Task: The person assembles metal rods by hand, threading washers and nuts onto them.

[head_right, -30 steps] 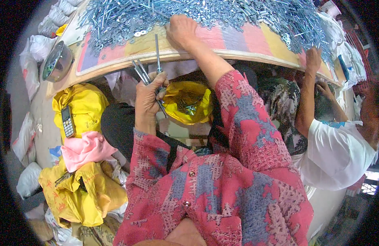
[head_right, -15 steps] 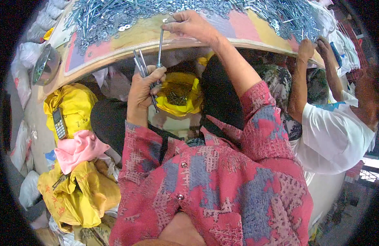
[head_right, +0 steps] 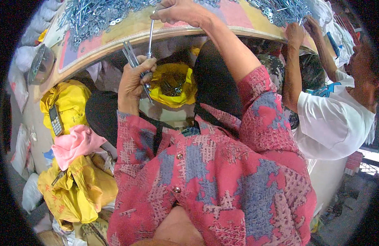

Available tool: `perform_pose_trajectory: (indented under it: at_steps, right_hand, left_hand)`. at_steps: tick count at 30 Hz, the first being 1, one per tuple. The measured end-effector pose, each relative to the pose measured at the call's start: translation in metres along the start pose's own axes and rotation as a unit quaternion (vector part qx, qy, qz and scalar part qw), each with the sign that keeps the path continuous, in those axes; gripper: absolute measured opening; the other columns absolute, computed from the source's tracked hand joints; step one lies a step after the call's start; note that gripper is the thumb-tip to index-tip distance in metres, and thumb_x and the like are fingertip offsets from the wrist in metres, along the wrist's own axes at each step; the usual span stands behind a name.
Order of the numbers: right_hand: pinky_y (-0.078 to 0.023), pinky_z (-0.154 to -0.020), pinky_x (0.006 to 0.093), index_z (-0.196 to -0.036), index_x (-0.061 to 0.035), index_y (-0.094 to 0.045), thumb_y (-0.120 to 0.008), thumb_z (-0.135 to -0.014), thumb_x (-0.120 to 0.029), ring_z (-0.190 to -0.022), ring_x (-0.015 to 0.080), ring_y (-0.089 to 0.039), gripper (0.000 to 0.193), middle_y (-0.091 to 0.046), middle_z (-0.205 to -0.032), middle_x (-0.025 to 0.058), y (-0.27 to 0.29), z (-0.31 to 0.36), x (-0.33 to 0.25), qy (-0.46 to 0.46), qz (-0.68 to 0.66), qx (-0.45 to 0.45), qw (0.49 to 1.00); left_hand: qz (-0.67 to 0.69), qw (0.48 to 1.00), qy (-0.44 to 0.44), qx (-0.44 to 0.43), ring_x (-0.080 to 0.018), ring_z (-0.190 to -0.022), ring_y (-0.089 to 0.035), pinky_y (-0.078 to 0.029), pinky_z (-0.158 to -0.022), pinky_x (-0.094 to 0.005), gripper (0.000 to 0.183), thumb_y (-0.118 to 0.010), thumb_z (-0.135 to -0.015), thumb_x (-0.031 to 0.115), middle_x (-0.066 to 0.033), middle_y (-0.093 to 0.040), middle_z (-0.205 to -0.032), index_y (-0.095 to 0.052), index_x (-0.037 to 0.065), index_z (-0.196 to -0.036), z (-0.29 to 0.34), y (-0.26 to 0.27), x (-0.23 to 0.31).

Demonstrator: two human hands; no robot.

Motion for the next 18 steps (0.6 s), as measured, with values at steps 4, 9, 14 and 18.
perform_pose_trajectory:
  at_steps: [4, 9, 14, 18]
  right_hand:
    - [-0.046, -0.060, 0.0203, -0.093, -0.0030, -0.071, -0.067, -0.087, -0.024, -0.066, 0.0056, -0.057, 0.023, -0.064, -0.073, 0.0000, 0.012, -0.007, 0.025, 0.000, 0.001, -0.057, 0.998]
    - [-0.048, -0.064, 0.0231, -0.094, -0.0004, -0.070, -0.068, -0.085, -0.030, -0.066, 0.0083, -0.060, 0.031, -0.066, -0.076, 0.0021, -0.053, 0.032, 0.001, -0.039, -0.055, -0.106, 0.992]
    - [-0.049, -0.068, 0.0458, -0.090, -0.0031, -0.069, -0.056, -0.090, -0.032, -0.079, 0.0374, -0.064, 0.032, -0.066, -0.083, 0.0175, -0.064, 0.036, 0.020, 0.095, 0.229, 0.315, 0.916]
    - [-0.048, -0.075, 0.0406, -0.103, -0.0037, -0.067, -0.050, -0.091, -0.023, -0.085, 0.0368, -0.062, 0.028, -0.067, -0.090, 0.0168, -0.074, 0.037, 0.026, 0.148, 0.340, 0.330, 0.868]
  left_hand:
    - [0.026, 0.998, 0.018, -0.057, -0.0058, -0.054, -0.051, -0.031, -0.038, -0.0155, 0.015, -0.070, -0.079, 0.012, -0.0052, -0.061, -0.072, -0.063, 0.000, -0.086, 0.000, -0.003, -0.002]
    - [0.110, 0.993, 0.014, -0.043, -0.0073, -0.048, -0.048, -0.031, -0.037, -0.0162, 0.017, -0.073, -0.077, 0.010, -0.0073, -0.060, -0.071, -0.060, 0.000, -0.085, -0.001, -0.001, -0.003]
    - [0.120, 0.989, -0.082, 0.035, -0.0078, -0.045, -0.047, -0.032, -0.037, -0.0174, 0.016, -0.073, -0.079, 0.008, -0.0092, -0.061, -0.070, -0.059, 0.000, -0.084, -0.004, -0.003, 0.006]
    - [0.132, 0.984, -0.108, 0.054, -0.0076, -0.045, -0.048, -0.033, -0.038, -0.0170, 0.015, -0.072, -0.079, 0.006, -0.0089, -0.062, -0.071, -0.060, 0.000, -0.085, -0.007, -0.011, 0.004]
Point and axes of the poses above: each hand's wrist, its own z-axis away from the middle knuckle, its own y-axis out of the back of the hand, x = y × z, the point moved 1 cm from there along -z, towards the middle knuckle
